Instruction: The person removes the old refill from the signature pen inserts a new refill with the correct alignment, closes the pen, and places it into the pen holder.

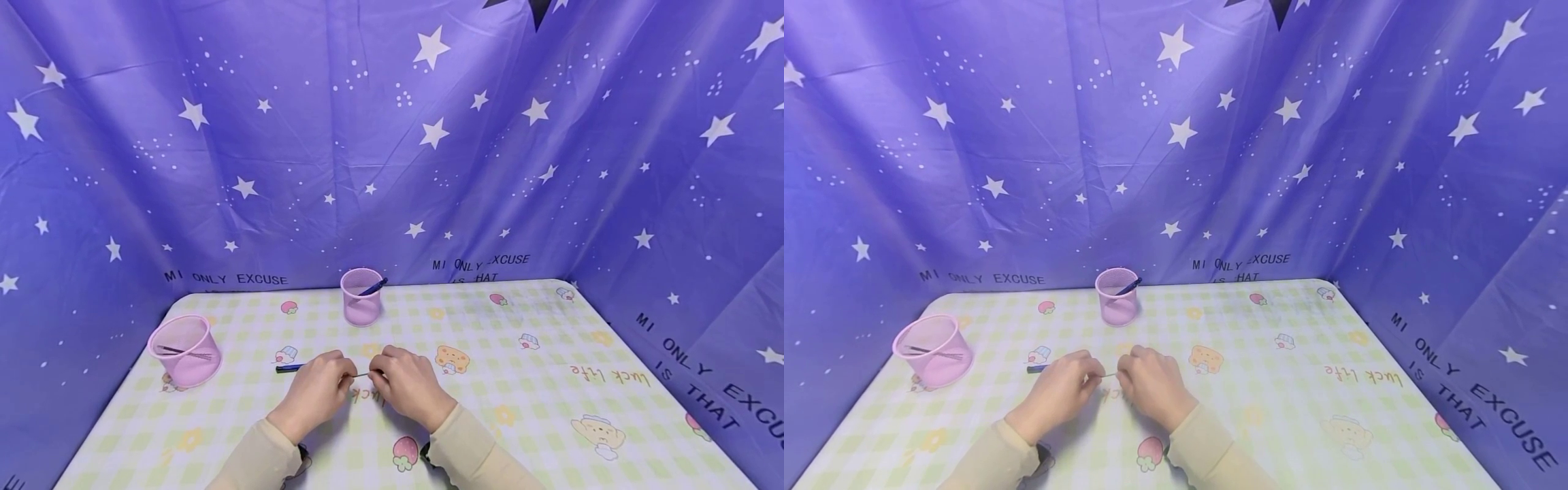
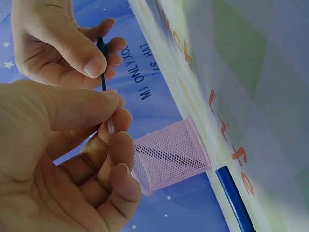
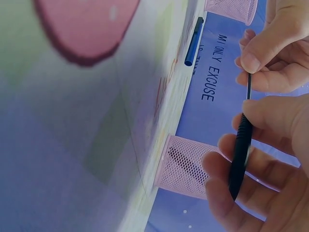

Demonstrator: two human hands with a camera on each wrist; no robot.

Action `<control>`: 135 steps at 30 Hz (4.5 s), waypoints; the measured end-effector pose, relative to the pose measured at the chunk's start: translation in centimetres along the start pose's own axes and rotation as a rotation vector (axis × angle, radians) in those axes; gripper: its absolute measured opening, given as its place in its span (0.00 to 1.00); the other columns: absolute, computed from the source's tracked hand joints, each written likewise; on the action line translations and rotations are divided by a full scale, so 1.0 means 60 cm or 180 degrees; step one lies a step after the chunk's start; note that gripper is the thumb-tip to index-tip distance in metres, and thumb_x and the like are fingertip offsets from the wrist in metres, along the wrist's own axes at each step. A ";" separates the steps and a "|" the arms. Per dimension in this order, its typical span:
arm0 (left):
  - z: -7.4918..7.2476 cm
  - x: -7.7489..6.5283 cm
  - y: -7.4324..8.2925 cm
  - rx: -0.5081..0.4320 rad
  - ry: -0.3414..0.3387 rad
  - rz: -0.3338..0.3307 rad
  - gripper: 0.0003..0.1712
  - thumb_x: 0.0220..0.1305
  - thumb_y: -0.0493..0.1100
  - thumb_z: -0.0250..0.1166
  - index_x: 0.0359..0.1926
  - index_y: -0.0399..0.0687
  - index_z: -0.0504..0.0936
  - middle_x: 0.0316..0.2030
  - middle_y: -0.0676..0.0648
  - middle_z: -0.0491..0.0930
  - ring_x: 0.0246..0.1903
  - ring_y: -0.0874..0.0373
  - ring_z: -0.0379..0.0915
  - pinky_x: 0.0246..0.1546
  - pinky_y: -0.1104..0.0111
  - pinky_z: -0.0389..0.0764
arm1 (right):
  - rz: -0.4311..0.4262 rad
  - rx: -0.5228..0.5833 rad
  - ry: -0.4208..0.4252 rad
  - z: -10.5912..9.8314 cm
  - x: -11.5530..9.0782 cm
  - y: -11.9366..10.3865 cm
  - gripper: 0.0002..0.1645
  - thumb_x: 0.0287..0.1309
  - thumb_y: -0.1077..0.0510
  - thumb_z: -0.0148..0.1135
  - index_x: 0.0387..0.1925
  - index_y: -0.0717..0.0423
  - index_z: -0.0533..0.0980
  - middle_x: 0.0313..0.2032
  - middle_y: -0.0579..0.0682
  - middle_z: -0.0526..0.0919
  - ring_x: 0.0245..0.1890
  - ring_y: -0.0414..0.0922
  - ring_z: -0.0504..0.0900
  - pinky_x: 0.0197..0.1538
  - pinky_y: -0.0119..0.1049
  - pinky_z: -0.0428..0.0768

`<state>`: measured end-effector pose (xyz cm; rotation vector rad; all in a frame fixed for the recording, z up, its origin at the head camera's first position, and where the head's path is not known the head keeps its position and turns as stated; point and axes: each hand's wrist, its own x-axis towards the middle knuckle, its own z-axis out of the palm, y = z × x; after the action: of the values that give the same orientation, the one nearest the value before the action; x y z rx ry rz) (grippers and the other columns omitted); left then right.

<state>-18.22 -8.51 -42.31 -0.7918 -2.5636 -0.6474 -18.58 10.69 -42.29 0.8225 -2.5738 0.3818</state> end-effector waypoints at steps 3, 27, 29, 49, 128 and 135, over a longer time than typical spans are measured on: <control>-0.001 0.000 0.000 -0.0001 0.0008 0.0000 0.08 0.49 0.31 0.67 0.27 0.50 0.85 0.23 0.58 0.73 0.22 0.68 0.68 0.24 0.72 0.73 | 0.0002 -0.0001 0.0030 0.001 0.000 0.001 0.03 0.57 0.53 0.63 0.30 0.44 0.81 0.26 0.38 0.74 0.23 0.35 0.73 0.21 0.31 0.71; -0.006 0.000 -0.005 0.0028 -0.0092 -0.0086 0.08 0.50 0.31 0.67 0.26 0.50 0.84 0.22 0.59 0.71 0.21 0.68 0.65 0.23 0.73 0.71 | 0.0062 -0.0060 0.0047 0.002 0.000 0.001 0.03 0.57 0.52 0.63 0.30 0.44 0.81 0.25 0.38 0.73 0.24 0.36 0.74 0.21 0.32 0.71; -0.007 0.000 -0.006 0.0040 -0.0090 -0.0090 0.08 0.50 0.31 0.67 0.25 0.50 0.84 0.21 0.59 0.70 0.21 0.68 0.64 0.23 0.73 0.70 | 0.0074 -0.0058 0.0036 0.001 0.000 0.001 0.03 0.57 0.52 0.63 0.30 0.44 0.81 0.26 0.38 0.74 0.24 0.36 0.74 0.21 0.32 0.71; -0.010 0.002 -0.007 0.0050 -0.0125 -0.0104 0.07 0.50 0.32 0.67 0.25 0.50 0.83 0.22 0.59 0.70 0.21 0.67 0.64 0.23 0.73 0.69 | 0.0137 -0.0081 0.0076 0.000 -0.001 0.000 0.03 0.57 0.52 0.63 0.29 0.44 0.81 0.25 0.37 0.73 0.24 0.36 0.74 0.20 0.33 0.70; -0.001 -0.002 0.002 -0.0067 -0.0147 0.0058 0.11 0.52 0.27 0.64 0.30 0.46 0.86 0.26 0.55 0.74 0.28 0.61 0.72 0.32 0.68 0.76 | 0.0092 -0.0100 0.0129 0.001 -0.002 -0.004 0.03 0.55 0.52 0.64 0.28 0.44 0.81 0.23 0.38 0.72 0.21 0.35 0.71 0.18 0.31 0.68; -0.001 -0.001 0.000 -0.0026 -0.0096 0.0069 0.11 0.51 0.26 0.63 0.30 0.46 0.85 0.26 0.55 0.75 0.29 0.60 0.73 0.32 0.68 0.77 | 0.0121 -0.0119 0.0129 0.001 -0.001 -0.002 0.04 0.56 0.52 0.64 0.28 0.44 0.81 0.23 0.38 0.72 0.21 0.35 0.72 0.19 0.32 0.69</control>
<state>-18.20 -8.58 -42.28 -0.8370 -2.5774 -0.6445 -18.47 10.57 -42.37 0.7460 -2.5544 0.3569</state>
